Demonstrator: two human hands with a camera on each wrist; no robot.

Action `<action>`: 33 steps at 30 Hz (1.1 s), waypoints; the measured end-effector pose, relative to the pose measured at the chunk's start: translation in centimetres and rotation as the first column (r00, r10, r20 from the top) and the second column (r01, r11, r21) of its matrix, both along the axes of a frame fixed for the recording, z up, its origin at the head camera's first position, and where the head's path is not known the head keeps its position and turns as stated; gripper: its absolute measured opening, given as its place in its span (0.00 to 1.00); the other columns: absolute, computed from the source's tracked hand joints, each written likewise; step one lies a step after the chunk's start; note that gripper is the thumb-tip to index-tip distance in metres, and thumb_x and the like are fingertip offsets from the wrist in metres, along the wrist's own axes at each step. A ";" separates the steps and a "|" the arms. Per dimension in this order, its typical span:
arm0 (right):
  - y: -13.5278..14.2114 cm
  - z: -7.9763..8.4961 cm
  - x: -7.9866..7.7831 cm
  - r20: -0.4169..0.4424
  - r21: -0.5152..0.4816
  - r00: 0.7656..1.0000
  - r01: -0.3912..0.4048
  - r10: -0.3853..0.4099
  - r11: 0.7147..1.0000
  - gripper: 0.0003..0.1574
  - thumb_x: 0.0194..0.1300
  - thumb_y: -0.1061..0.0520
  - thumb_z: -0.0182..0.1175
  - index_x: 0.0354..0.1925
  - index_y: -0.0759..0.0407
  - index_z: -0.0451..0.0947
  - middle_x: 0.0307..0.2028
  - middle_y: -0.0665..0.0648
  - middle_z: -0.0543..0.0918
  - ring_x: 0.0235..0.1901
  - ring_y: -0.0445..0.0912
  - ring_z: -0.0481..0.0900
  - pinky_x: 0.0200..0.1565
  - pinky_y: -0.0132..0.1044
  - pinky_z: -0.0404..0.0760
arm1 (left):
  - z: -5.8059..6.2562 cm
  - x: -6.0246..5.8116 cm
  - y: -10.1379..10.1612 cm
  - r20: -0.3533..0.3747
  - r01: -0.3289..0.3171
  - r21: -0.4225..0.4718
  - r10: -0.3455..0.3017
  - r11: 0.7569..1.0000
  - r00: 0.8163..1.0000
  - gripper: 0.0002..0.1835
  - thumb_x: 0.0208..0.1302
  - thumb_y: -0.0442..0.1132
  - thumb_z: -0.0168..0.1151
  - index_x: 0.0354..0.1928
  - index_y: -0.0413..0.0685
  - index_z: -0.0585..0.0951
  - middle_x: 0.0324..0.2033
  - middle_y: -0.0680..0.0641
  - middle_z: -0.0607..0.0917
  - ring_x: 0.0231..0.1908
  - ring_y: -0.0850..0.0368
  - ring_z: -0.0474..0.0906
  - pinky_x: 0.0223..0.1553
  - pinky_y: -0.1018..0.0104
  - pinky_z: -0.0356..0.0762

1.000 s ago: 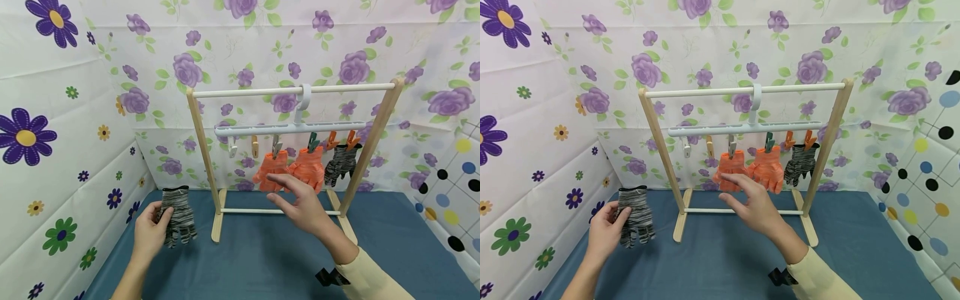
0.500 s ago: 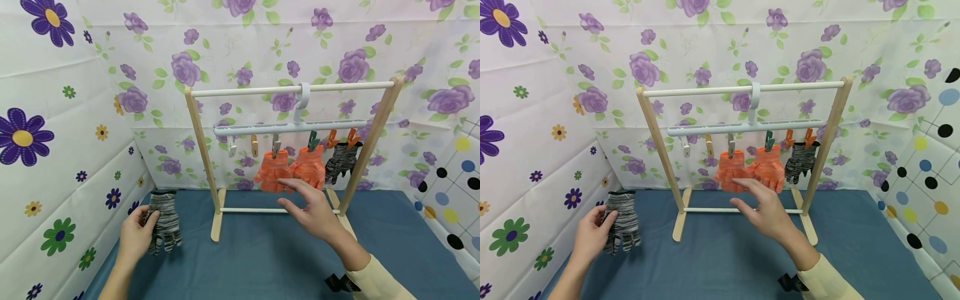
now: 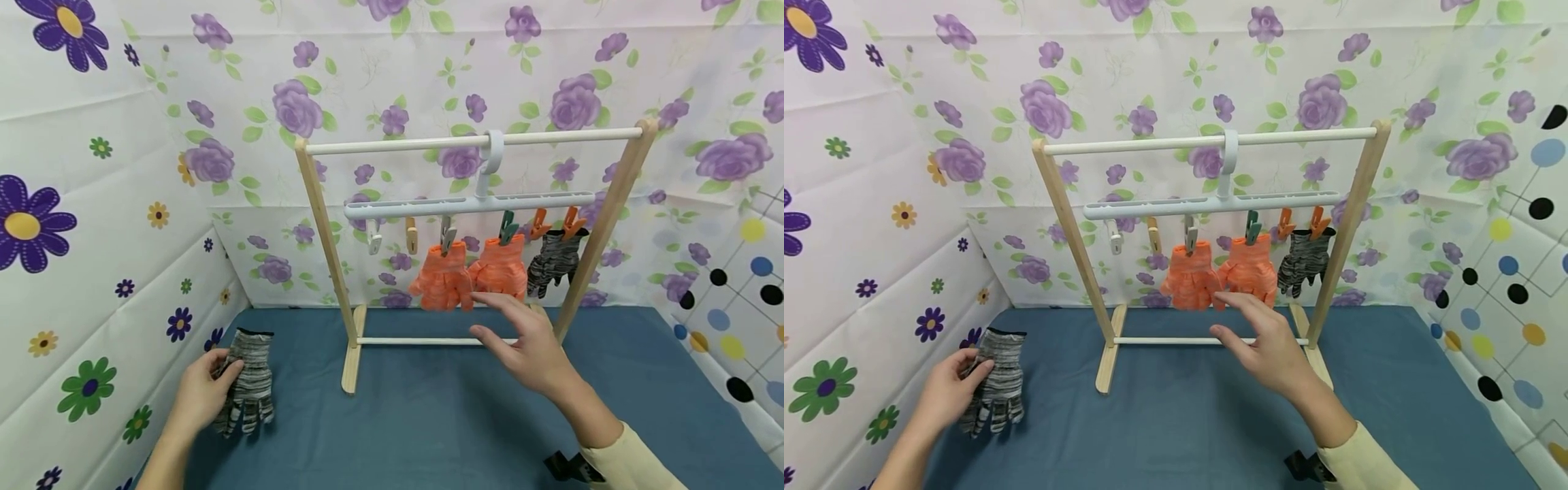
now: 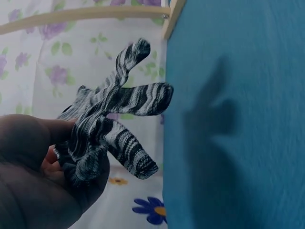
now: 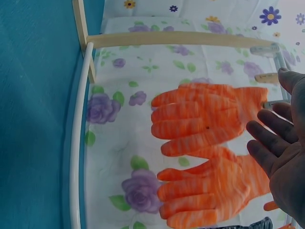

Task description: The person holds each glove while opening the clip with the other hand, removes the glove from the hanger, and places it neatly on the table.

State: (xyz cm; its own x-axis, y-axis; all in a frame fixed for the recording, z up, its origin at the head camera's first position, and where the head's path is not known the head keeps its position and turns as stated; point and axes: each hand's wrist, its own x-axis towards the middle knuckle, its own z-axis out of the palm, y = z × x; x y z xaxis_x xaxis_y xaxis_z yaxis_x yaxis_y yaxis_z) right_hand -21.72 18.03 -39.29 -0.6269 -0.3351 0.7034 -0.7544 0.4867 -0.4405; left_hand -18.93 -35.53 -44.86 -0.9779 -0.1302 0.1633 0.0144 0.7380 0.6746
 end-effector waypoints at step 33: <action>3.5 -1.8 0.7 0.033 0.018 0.993 0.116 -0.117 0.993 0.42 0.65 0.63 0.76 0.74 0.48 0.75 0.67 0.52 0.80 0.67 0.48 0.77 0.65 0.24 0.68 | -5.0 -1.3 -5.3 0.327 0.078 -0.170 -0.019 0.982 0.945 0.32 0.74 0.45 0.69 0.62 0.20 0.74 0.41 0.38 0.83 0.42 0.42 0.81 0.41 0.46 0.78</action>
State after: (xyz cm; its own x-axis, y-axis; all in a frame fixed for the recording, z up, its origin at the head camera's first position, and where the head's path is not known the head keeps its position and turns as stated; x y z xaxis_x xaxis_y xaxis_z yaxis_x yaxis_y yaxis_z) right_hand -20.99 21.56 -41.13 -0.6858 -0.2690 0.6762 -0.6768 0.5775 -0.4566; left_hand -20.28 -40.82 -49.82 -0.9861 -0.0791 -0.1461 -0.1432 0.8503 0.5064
